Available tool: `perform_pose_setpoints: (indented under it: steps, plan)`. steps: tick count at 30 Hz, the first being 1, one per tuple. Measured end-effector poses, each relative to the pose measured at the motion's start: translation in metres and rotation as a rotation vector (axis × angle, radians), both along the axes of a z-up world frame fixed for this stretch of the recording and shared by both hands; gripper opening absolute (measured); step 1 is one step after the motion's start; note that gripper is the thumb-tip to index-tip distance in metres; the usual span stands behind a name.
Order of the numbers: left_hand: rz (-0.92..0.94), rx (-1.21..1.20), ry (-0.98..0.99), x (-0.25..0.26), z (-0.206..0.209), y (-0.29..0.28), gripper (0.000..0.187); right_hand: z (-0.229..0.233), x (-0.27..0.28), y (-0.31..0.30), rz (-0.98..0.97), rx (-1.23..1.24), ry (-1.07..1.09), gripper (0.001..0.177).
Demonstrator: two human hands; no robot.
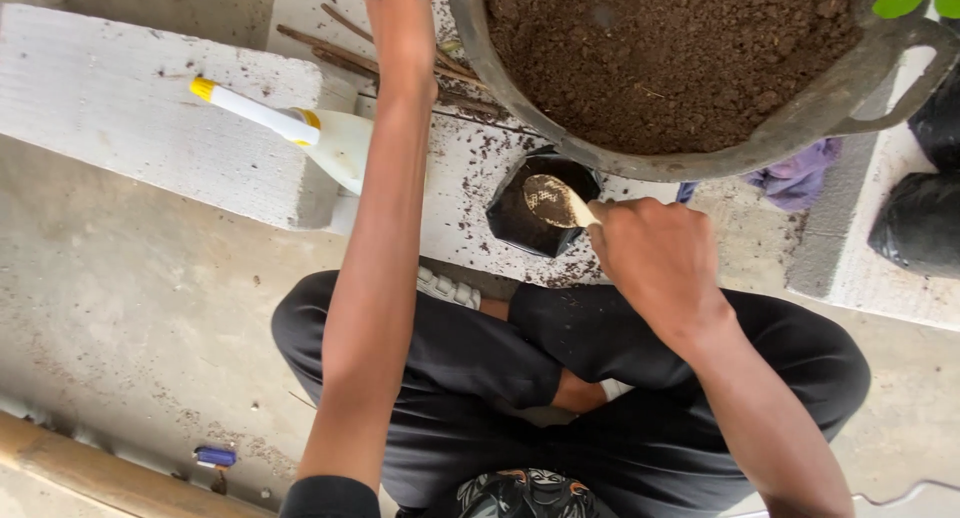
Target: Filling a small black plastic polybag with soil from a large basin using a small scoop
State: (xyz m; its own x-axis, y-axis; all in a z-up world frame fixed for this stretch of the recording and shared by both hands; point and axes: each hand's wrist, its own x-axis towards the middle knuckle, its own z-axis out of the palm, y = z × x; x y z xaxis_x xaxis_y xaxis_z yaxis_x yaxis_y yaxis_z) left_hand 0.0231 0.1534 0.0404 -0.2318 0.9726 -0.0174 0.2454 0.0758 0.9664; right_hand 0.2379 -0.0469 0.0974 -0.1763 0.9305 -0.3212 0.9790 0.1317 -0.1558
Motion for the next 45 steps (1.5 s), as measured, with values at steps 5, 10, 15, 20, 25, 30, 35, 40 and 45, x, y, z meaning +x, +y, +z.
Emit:
perform_pose_setpoints:
  steps: [5,10,15,20,25,30,35,40,45]
  plan:
    - [-0.265,0.262,0.175,0.021,-0.004,-0.122,0.081,-0.016,0.005,-0.012,0.104,0.225,-0.150,0.014]
    - [-0.456,-0.027,0.367,0.002,-0.015,-0.174,0.065,-0.006,0.003,-0.010,-0.102,-0.114,-0.120,0.038]
    - [-0.555,-0.350,0.659,0.003,-0.061,-0.179,0.071,-0.002,-0.003,-0.001,-0.076,-0.155,-0.156,0.032]
    - [-0.489,-0.145,0.888,0.005,-0.081,-0.171,0.025,0.017,-0.020,0.003,-0.030,-0.153,-0.108,0.030]
    - [-0.452,-0.188,0.797,-0.004,-0.062,-0.160,0.021,0.004,-0.021,-0.004,-0.098,-0.109,-0.146,0.031]
    - [-0.451,-0.234,0.700,-0.006,-0.058,-0.160,0.020,0.014,-0.024,-0.016,-0.074,-0.025,-0.234,0.028]
    - [-0.407,-0.252,0.781,-0.002,-0.059,-0.159,0.016,-0.033,-0.033,-0.012,0.027,0.102,-0.155,0.025]
    - [-0.456,-0.267,0.735,-0.002,-0.039,-0.161,0.018,-0.004,-0.017,-0.013,0.015,0.109,-0.112,0.025]
    - [-0.450,-0.233,0.720,-0.002,-0.038,-0.164,0.017,-0.037,-0.029,-0.014,0.064,0.148,-0.195,0.026]
